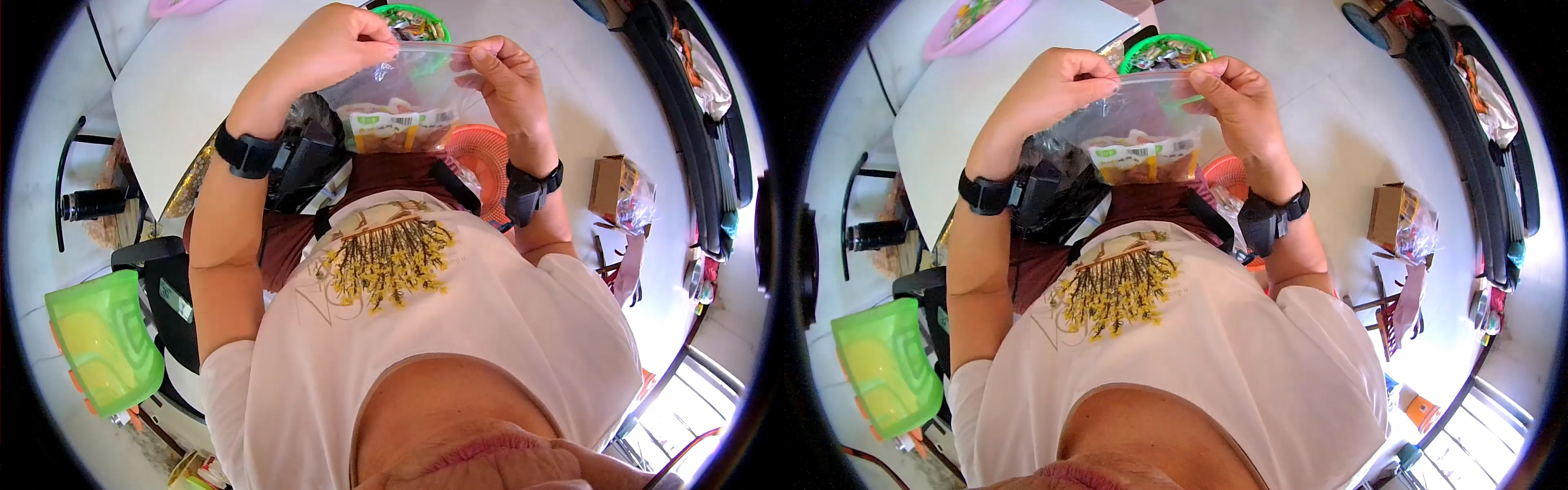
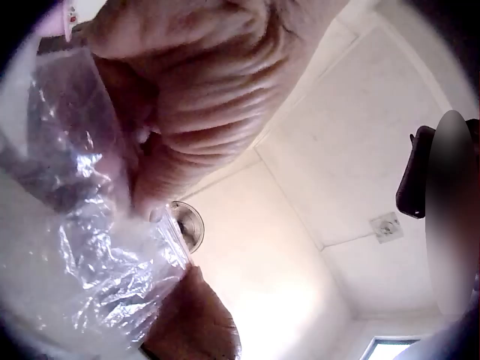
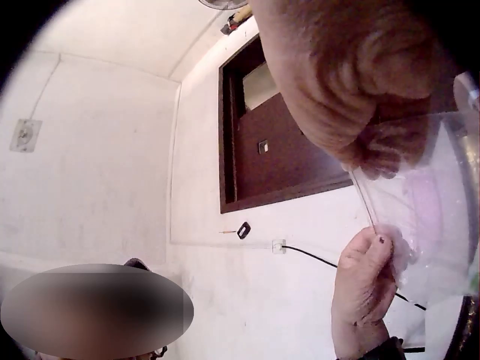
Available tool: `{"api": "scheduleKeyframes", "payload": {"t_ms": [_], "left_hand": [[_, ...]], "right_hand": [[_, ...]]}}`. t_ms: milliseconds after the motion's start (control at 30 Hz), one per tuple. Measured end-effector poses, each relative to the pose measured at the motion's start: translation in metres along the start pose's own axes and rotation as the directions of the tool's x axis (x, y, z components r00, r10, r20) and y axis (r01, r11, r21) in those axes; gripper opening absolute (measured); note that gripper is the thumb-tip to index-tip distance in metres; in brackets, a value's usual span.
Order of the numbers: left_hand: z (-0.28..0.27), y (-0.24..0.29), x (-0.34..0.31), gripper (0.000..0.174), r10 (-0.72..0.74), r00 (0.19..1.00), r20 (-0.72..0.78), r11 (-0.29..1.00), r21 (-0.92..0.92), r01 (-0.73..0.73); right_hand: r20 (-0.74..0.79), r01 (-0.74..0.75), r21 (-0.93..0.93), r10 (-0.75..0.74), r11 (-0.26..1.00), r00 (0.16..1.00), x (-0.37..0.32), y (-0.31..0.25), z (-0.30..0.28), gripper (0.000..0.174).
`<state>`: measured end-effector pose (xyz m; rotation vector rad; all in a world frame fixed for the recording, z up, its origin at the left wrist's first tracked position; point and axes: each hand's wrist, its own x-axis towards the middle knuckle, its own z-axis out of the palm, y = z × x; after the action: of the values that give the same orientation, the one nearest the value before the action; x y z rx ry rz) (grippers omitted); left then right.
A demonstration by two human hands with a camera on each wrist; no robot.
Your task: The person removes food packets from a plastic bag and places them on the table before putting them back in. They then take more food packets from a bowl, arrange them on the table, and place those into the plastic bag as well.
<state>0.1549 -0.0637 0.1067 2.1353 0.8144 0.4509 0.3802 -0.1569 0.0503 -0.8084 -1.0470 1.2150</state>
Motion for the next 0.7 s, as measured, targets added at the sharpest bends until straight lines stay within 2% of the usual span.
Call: {"api": "scheduleKeyframes", "payload": {"t_ms": [67,167,267,367,467,567,667,700], "left_hand": [[-0.006,-0.001,-0.008,0.014,-0.084,0.996,-0.008,0.996,-0.006,0.084],[-0.013,-0.005,-0.019,0.014,-0.103,0.992,-0.078,0.994,-0.049,0.1],[-0.017,-0.02,-0.027,0.015,-0.038,0.991,-0.128,0.993,-0.119,0.022],[-0.021,-0.029,-0.034,0.018,-0.084,0.988,-0.132,0.974,-0.22,0.054],[-0.015,-0.04,-0.04,0.013,-0.105,0.977,-0.184,0.922,-0.386,0.027],[-0.007,-0.063,-0.04,0.012,-0.058,0.973,-0.223,0.778,-0.621,-0.096],[0.01,-0.069,-0.037,0.008,-0.065,0.943,-0.325,0.633,-0.744,-0.213],[0.013,-0.067,-0.036,0.007,-0.041,0.948,-0.317,0.557,-0.795,-0.242]], "right_hand": [[0.011,-0.006,0.026,0.005,1.0,1.0,0.001,0.001,-0.001,0.008],[-0.017,-0.014,0.023,0.015,1.0,1.0,0.002,0.0,0.0,0.008],[-0.008,-0.016,0.045,0.016,0.999,1.0,0.004,0.003,-0.002,0.008],[0.01,-0.021,0.053,0.02,0.998,1.0,0.006,0.003,-0.003,0.008],[-0.014,-0.008,0.077,0.009,0.997,1.0,0.007,0.002,0.001,0.009],[0.002,-0.017,0.085,0.016,0.996,1.0,0.008,0.003,0.0,0.01],[0.004,-0.023,0.086,0.022,0.996,1.0,0.01,0.006,-0.005,0.014],[0.007,-0.024,0.072,0.024,0.997,1.0,0.01,0.005,-0.006,0.015]]}}
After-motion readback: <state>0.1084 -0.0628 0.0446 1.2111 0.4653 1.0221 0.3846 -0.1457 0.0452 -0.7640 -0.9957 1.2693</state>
